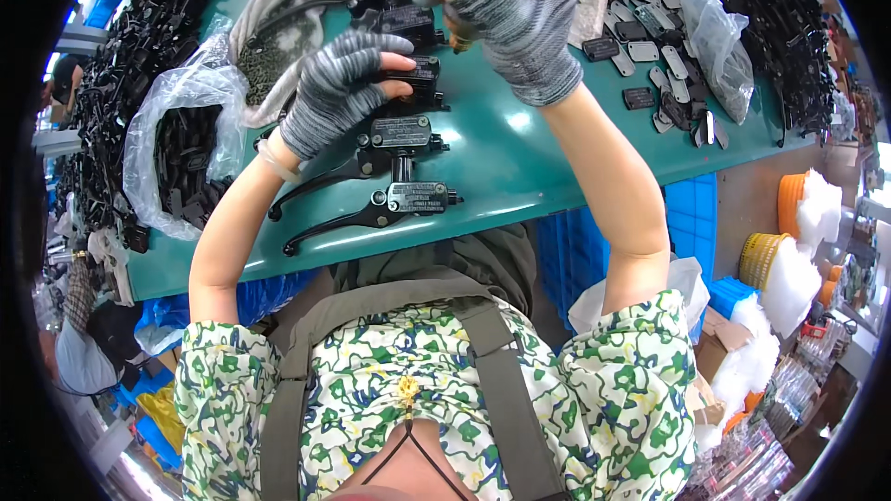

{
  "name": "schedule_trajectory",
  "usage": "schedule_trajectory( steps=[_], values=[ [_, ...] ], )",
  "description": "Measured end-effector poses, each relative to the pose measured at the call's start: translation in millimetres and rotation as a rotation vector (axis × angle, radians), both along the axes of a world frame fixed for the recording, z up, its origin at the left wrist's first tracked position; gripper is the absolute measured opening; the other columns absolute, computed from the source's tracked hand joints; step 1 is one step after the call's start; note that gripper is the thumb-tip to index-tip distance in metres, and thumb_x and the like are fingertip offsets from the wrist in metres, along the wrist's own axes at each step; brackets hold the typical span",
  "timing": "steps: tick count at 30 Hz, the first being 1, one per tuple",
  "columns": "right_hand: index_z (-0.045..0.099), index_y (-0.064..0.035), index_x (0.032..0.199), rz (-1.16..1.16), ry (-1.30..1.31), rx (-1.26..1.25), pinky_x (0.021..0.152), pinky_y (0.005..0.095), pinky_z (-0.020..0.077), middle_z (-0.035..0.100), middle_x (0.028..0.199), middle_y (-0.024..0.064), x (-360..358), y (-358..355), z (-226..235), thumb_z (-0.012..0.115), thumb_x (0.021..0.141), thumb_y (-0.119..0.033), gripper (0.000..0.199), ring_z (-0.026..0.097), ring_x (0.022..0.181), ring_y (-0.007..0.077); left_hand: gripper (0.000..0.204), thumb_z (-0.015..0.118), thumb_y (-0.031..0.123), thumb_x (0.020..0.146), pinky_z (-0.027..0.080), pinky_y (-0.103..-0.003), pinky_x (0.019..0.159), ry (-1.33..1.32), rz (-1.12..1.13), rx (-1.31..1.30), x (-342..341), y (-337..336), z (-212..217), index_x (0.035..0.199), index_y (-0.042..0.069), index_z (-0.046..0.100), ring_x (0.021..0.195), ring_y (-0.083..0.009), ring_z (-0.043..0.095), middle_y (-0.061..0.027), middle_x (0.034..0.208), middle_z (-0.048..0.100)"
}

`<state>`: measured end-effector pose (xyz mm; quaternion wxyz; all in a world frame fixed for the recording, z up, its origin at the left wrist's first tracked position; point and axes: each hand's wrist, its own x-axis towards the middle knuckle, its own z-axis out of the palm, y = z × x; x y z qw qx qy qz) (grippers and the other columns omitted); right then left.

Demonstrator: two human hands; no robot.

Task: Assembling and inspecting brake lever components at a manual workstation in a factory.

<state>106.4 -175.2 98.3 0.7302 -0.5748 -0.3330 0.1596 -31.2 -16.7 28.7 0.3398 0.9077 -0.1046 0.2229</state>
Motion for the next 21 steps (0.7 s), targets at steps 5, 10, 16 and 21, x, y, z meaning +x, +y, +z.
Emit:
schedule_trajectory(
  steps=[5,10,16,21],
  values=[
    [0.059,0.0019,0.109,0.081,-0.532,0.722,0.058,0.0272,0.0511,0.064,0.084,0.0072,48,51,-69,0.070,0.079,-0.004,0.033,0.063,0.067,0.0143,0.022,0.078,0.007,0.075,0.054,-0.031,0.082,0.037,0.045,-0.270,2,-12,-15,0.096,0.006,0.072,0.093,-0.0150,0.066,-0.0084,0.105,0.070],
    [0.056,0.0019,0.113,0.034,-0.051,0.108,0.062,0.0280,0.0516,0.063,0.084,0.0073,-4,18,-31,0.068,0.082,-0.006,0.035,0.062,0.068,0.0148,0.023,0.078,0.004,0.074,0.056,-0.028,0.079,0.063,0.048,-0.381,-3,-10,-19,0.097,0.005,0.073,0.089,-0.0137,0.068,-0.0075,0.104,0.070],
    [0.055,0.0009,0.114,0.110,-0.032,0.142,0.063,0.0281,0.0514,0.063,0.083,0.0065,-4,14,-26,0.068,0.083,-0.010,0.035,0.062,0.069,0.0147,0.024,0.079,0.005,0.074,0.056,-0.027,0.077,0.103,0.062,-0.409,-2,-12,-18,0.097,0.004,0.072,0.086,-0.0126,0.068,-0.0077,0.102,0.071],
    [0.067,-0.0016,0.100,0.204,-0.074,0.192,0.069,0.0299,0.0550,0.069,0.089,0.0099,13,13,-39,0.067,0.083,-0.019,0.025,0.068,0.073,0.0186,0.024,0.080,0.005,0.074,0.057,-0.026,0.076,0.096,0.076,-0.388,-3,-12,-16,0.096,0.005,0.073,0.085,-0.0122,0.068,-0.0073,0.101,0.071]
  ],
)
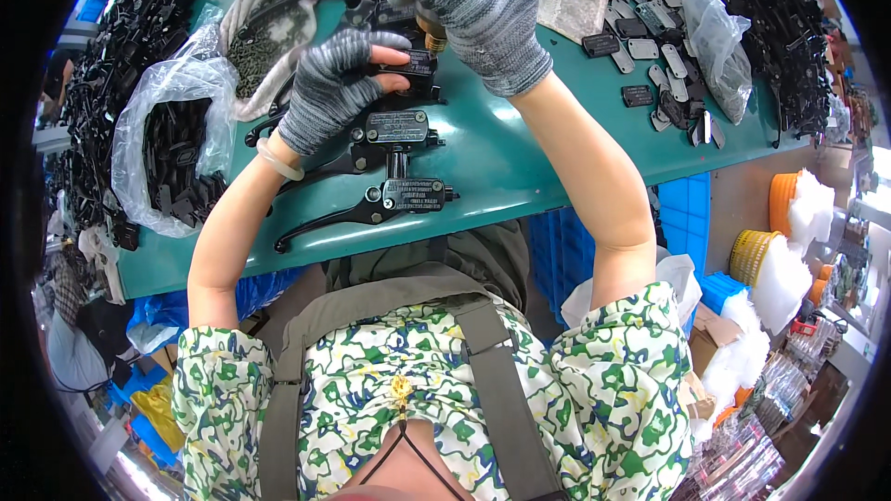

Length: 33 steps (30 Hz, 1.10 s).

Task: Assembling and inspecting brake lever components at a manual workstation in a factory.

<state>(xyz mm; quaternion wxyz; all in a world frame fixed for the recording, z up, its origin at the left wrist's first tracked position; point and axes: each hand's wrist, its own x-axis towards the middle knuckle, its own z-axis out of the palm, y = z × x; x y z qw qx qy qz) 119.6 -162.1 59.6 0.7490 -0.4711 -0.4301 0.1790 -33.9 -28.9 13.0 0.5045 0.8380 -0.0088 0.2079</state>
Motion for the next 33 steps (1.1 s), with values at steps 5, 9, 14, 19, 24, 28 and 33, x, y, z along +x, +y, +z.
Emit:
schedule_trajectory(
  steps=[5,9,14,19,24,28,33],
  values=[
    [0.067,-0.0022,0.104,0.023,-0.104,0.034,0.074,0.0299,0.0541,0.069,0.097,0.0102,7,7,-6,0.066,0.085,-0.019,0.025,0.068,0.082,0.0194,0.023,0.080,0.006,0.074,0.057,-0.026,0.076,-0.013,0.001,0.022,1,0,-1,0.096,0.005,0.073,0.085,-0.0118,0.068,-0.0069,0.100,0.071],
    [0.058,-0.0009,0.111,0.262,-0.153,0.389,0.063,0.0272,0.0506,0.062,0.082,0.0045,2,22,-1,0.069,0.084,-0.012,0.031,0.062,0.069,0.0149,0.022,0.079,0.006,0.074,0.057,-0.026,0.076,-0.024,-0.008,0.008,1,2,-6,0.095,0.005,0.073,0.084,-0.0117,0.069,-0.0065,0.099,0.071],
    [0.061,-0.0022,0.111,0.097,0.136,-0.073,0.069,0.0285,0.0515,0.065,0.093,0.0061,-11,-1,4,0.068,0.084,-0.013,0.029,0.063,0.078,0.0159,0.025,0.082,0.010,0.072,0.056,-0.027,0.075,0.025,0.006,-0.020,0,0,0,0.095,0.004,0.072,0.082,-0.0133,0.069,-0.0078,0.095,0.072],
    [0.064,-0.0035,0.113,0.224,0.051,-0.035,0.083,0.0331,0.0543,0.068,0.107,0.0102,3,16,-38,0.066,0.087,-0.017,0.029,0.067,0.095,0.0202,0.032,0.085,0.016,0.069,0.056,-0.028,0.073,0.094,0.103,0.105,-2,0,3,0.095,0.003,0.072,0.081,-0.0154,0.070,-0.0098,0.090,0.072],
    [0.067,-0.0027,0.108,-0.112,-0.613,0.118,0.087,0.0357,0.0542,0.068,0.105,0.0102,4,25,-52,0.066,0.087,-0.018,0.026,0.067,0.098,0.0213,0.037,0.086,0.023,0.067,0.055,-0.029,0.072,0.024,0.098,0.135,-1,4,-3,0.094,0.003,0.072,0.079,-0.0182,0.070,-0.0112,0.087,0.072],
    [0.066,-0.0014,0.110,-0.214,-0.793,0.118,0.084,0.0353,0.0552,0.069,0.101,0.0108,13,23,-55,0.069,0.083,-0.015,0.030,0.068,0.093,0.0226,0.037,0.086,0.024,0.068,0.055,-0.029,0.072,0.036,0.079,0.138,2,2,0,0.095,0.003,0.072,0.078,-0.0196,0.070,-0.0116,0.087,0.071],
    [0.062,-0.0011,0.116,0.119,-0.041,-0.041,0.081,0.0343,0.0555,0.069,0.102,0.0117,-11,25,-18,0.070,0.081,-0.012,0.037,0.069,0.089,0.0232,0.032,0.085,0.022,0.069,0.052,-0.028,0.068,-0.003,0.077,0.167,-1,4,-1,0.090,0.003,0.071,0.071,-0.0146,0.064,-0.0072,0.079,0.070]
  ],
)
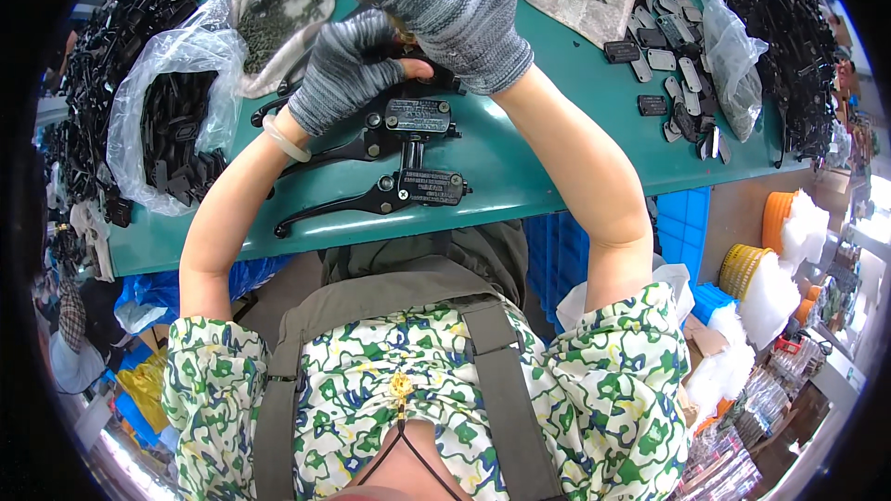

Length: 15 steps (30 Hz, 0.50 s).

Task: Assembling and inspecting brake lever components at a manual workstation in a factory.

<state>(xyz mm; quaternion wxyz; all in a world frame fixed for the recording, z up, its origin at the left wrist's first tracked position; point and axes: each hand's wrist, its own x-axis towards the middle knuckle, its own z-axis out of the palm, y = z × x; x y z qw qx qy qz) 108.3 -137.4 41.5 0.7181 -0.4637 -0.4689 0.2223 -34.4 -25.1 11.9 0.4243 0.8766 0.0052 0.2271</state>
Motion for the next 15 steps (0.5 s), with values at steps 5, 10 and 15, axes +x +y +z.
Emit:
schedule_trajectory(
  steps=[5,10,15],
  values=[
    [0.059,-0.0010,0.115,0.007,0.076,0.067,0.073,0.0320,0.0539,0.066,0.095,0.0099,-18,2,16,0.069,0.082,-0.011,0.036,0.066,0.079,0.0203,0.029,0.085,0.021,0.070,0.051,-0.027,0.065,-0.022,0.025,-0.002,0,1,-8,0.087,0.003,0.070,0.068,-0.0114,0.062,-0.0048,0.075,0.069],
    [0.059,-0.0017,0.111,-0.098,0.143,0.098,0.064,0.0275,0.0502,0.062,0.096,0.0052,-32,5,36,0.071,0.082,-0.008,0.031,0.060,0.076,0.0126,0.035,0.084,0.024,0.069,0.054,-0.029,0.073,0.052,-0.018,-0.071,1,1,0,0.098,0.006,0.073,0.080,-0.0206,0.071,-0.0111,0.088,0.072],
    [0.059,-0.0019,0.110,-0.072,0.134,0.060,0.064,0.0280,0.0500,0.062,0.095,0.0047,-32,7,37,0.071,0.082,-0.007,0.032,0.060,0.075,0.0126,0.033,0.084,0.022,0.070,0.054,-0.028,0.072,0.044,0.001,-0.045,-1,-1,0,0.096,0.005,0.072,0.078,-0.0164,0.068,-0.0090,0.086,0.072]
  ],
)
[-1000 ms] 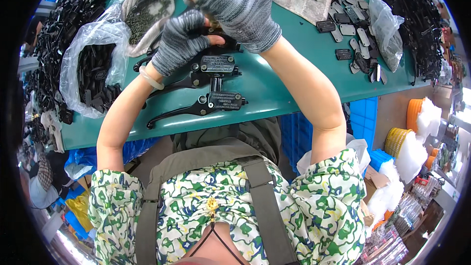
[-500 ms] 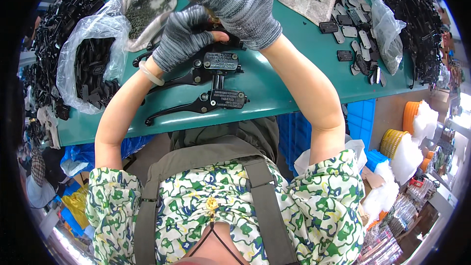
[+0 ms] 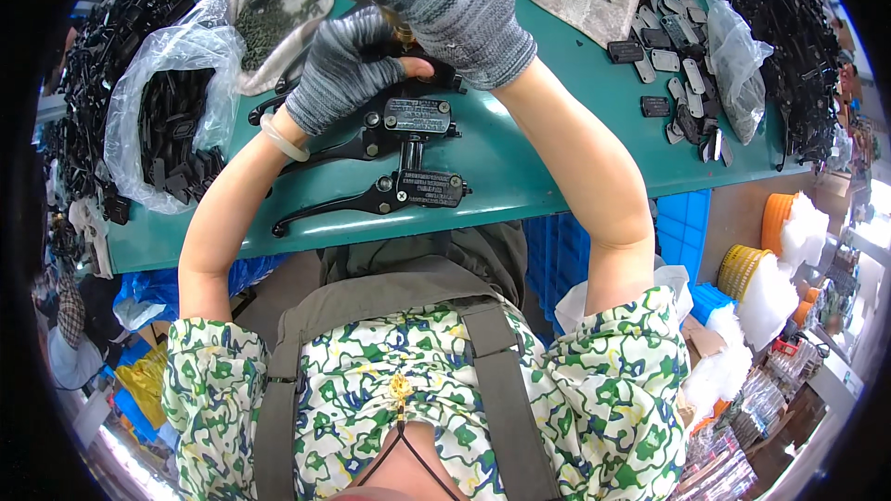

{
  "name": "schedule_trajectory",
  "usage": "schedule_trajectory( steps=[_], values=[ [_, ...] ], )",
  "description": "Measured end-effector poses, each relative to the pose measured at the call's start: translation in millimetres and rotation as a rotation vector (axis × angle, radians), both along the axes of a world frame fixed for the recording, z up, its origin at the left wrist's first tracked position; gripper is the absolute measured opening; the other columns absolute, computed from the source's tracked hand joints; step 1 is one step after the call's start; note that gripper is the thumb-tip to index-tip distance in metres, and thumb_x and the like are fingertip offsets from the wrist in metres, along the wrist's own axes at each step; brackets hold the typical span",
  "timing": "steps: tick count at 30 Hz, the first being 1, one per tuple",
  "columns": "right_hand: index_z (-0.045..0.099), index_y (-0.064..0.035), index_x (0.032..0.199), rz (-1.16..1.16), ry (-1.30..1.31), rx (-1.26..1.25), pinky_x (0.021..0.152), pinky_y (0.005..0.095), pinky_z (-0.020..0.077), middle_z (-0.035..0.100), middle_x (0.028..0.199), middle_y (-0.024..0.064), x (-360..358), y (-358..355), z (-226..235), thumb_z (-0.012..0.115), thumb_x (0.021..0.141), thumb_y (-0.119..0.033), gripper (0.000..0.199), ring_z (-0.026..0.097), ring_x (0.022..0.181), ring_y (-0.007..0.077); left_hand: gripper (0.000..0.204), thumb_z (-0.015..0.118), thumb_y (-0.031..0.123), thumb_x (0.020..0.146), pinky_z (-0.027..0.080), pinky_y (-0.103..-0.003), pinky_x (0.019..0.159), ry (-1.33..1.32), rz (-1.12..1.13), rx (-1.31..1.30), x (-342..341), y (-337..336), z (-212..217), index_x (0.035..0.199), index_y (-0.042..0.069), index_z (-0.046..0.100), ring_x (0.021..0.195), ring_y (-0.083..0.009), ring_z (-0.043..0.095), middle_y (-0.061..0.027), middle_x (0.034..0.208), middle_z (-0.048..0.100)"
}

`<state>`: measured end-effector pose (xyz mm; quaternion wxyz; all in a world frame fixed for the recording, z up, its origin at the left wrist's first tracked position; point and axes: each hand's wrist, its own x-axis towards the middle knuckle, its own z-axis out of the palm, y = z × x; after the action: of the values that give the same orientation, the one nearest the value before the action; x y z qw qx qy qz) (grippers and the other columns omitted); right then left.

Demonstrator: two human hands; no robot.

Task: Assembling and inspecting brake lever components at a manual workstation in a factory.

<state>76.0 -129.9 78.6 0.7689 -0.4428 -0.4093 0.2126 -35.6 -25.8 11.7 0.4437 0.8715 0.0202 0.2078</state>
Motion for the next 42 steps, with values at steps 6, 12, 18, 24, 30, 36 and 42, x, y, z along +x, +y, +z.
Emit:
schedule_trajectory(
  steps=[6,12,18,24,30,36,42],
  values=[
    [0.060,-0.0013,0.110,0.115,-0.173,0.232,0.064,0.0282,0.0501,0.062,0.091,0.0050,13,6,-10,0.070,0.082,-0.008,0.031,0.060,0.073,0.0130,0.035,0.086,0.020,0.069,0.052,-0.027,0.068,-0.058,-0.008,-0.002,2,-1,-3,0.094,0.001,0.070,0.070,-0.0112,0.062,-0.0067,0.082,0.071],
    [0.060,0.0000,0.109,-0.074,0.017,0.008,0.064,0.0285,0.0509,0.063,0.089,0.0062,5,-5,-2,0.071,0.080,-0.010,0.032,0.061,0.073,0.0136,0.037,0.087,0.019,0.068,0.052,-0.026,0.069,-0.064,0.038,0.029,0,1,-7,0.095,0.000,0.070,0.072,-0.0116,0.063,-0.0081,0.087,0.071],
    [0.060,0.0002,0.110,0.056,0.049,0.097,0.065,0.0293,0.0522,0.064,0.093,0.0065,9,0,-1,0.071,0.079,-0.010,0.035,0.062,0.075,0.0144,0.034,0.085,0.016,0.070,0.054,-0.026,0.073,-0.067,-0.003,-0.048,2,5,-16,0.098,0.002,0.072,0.078,-0.0110,0.066,-0.0084,0.091,0.072],
    [0.060,0.0003,0.110,0.075,-0.064,0.261,0.065,0.0297,0.0529,0.063,0.095,0.0068,10,5,-6,0.072,0.078,-0.012,0.036,0.062,0.074,0.0146,0.035,0.085,0.019,0.069,0.055,-0.027,0.074,-0.025,-0.009,-0.050,3,1,-6,0.098,0.004,0.073,0.080,-0.0134,0.068,-0.0092,0.089,0.072],
    [0.061,-0.0009,0.108,-0.070,0.050,-0.017,0.064,0.0290,0.0520,0.063,0.094,0.0061,-2,-7,9,0.072,0.078,-0.012,0.034,0.061,0.073,0.0132,0.039,0.086,0.028,0.067,0.055,-0.028,0.072,-0.075,0.036,0.015,4,4,-13,0.097,0.006,0.073,0.078,-0.0187,0.070,-0.0118,0.086,0.072],
    [0.062,-0.0023,0.104,-0.020,0.087,-0.134,0.063,0.0271,0.0503,0.063,0.090,0.0044,-1,-7,8,0.072,0.079,-0.011,0.029,0.060,0.071,0.0118,0.037,0.084,0.027,0.069,0.055,-0.028,0.073,-0.008,0.001,-0.014,1,2,-2,0.099,0.008,0.074,0.078,-0.0183,0.071,-0.0110,0.086,0.072],
    [0.061,-0.0026,0.103,0.021,-0.147,0.155,0.062,0.0274,0.0498,0.063,0.088,0.0034,5,10,-7,0.071,0.080,-0.010,0.025,0.059,0.070,0.0123,0.034,0.083,0.027,0.071,0.055,-0.028,0.073,0.027,-0.003,-0.022,0,1,0,0.100,0.010,0.074,0.081,-0.0176,0.071,-0.0099,0.089,0.073]
  ],
)
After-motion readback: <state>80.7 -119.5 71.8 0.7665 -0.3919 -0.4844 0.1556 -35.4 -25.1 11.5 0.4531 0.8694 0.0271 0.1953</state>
